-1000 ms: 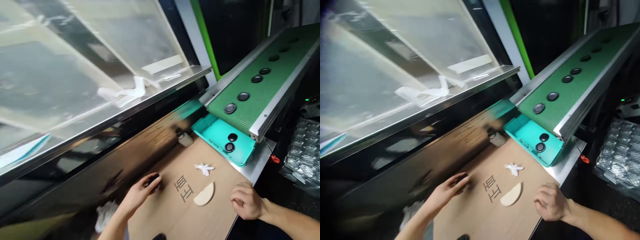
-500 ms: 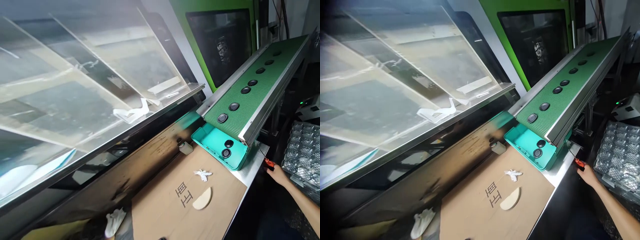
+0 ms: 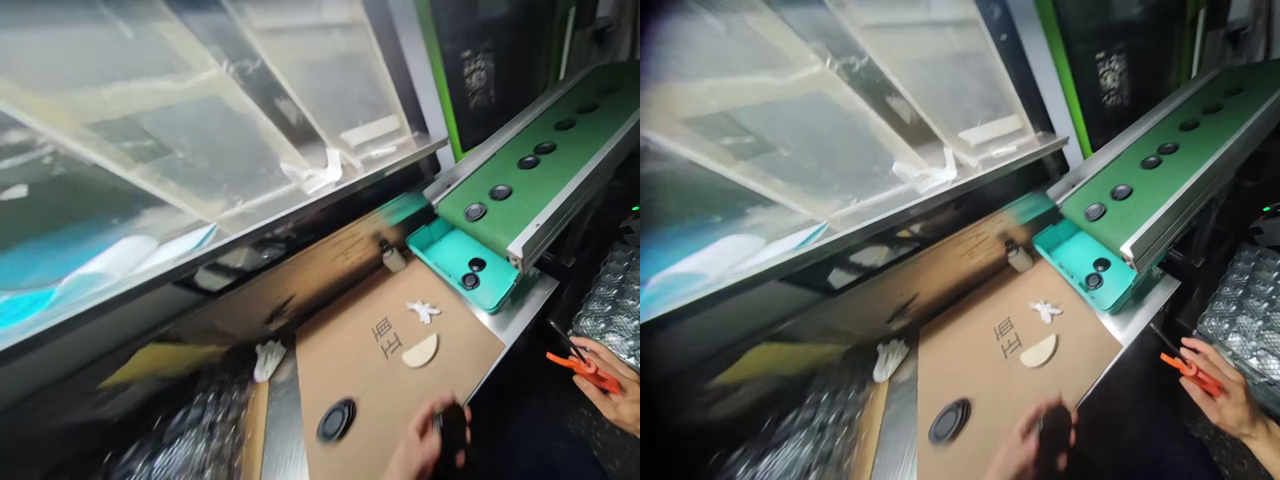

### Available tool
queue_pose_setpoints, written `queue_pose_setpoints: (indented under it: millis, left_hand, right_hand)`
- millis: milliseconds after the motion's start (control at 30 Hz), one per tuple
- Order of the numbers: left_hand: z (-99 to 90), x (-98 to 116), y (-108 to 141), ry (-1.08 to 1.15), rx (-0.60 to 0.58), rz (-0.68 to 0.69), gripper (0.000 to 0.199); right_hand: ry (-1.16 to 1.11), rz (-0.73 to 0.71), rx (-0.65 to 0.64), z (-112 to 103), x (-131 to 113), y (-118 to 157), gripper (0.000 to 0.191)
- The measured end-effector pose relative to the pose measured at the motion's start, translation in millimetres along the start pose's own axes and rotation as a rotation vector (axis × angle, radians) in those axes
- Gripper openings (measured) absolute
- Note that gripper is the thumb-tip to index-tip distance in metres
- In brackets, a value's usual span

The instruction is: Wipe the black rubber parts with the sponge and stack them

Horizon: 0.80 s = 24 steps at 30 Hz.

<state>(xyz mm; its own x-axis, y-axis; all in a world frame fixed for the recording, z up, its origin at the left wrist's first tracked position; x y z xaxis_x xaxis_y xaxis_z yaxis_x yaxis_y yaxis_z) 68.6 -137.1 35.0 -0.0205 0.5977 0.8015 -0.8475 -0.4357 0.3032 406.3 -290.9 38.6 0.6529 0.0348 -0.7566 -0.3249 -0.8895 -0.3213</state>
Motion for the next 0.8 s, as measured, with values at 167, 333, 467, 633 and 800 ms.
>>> queue_pose_setpoints:
  millis: [167, 333, 467, 633, 800]
  left_hand:
    - [-48.3, 11, -41, 0.547, 0.397, 0.181, 0.064]
    - [-73.5, 14, -40, 0.699, 0.518, 0.298, 0.054]
    - [-86.0, 10, -16, 0.723, 0.590, 0.395, 0.053]
    - [-100.3, 19, 11, 0.586, 0.647, 0.515, 0.060]
    - [-115.5, 28, 37, 0.288, 0.792, 0.597, 0.070]
  right_hand:
    - [-0.214, 0.044, -0.585, 93, -68, 14, 0.043]
    - [-0.185, -0.022, -0.757, 167, -120, 17, 0.044]
    - [-0.089, -0.104, -0.657, 175, -142, 2, 0.034]
    - [-0.001, -0.177, -0.686, 183, -151, -5, 0.028]
    - [0.030, -0.153, -0.746, 184, -148, -11, 0.026]
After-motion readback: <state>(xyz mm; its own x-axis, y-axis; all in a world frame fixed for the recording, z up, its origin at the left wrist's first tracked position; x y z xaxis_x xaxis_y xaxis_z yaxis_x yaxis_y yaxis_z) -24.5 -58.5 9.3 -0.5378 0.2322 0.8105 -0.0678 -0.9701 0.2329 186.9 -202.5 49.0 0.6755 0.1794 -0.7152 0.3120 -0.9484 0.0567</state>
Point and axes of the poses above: each hand's wrist, its own y-axis away from the middle knuckle, its own z-axis out of the palm, x = y × z, the point moved 9 cm from there along -y, towards the middle knuckle, and after that the axes turned 7 degrees about -x, right-handed, at the moved point
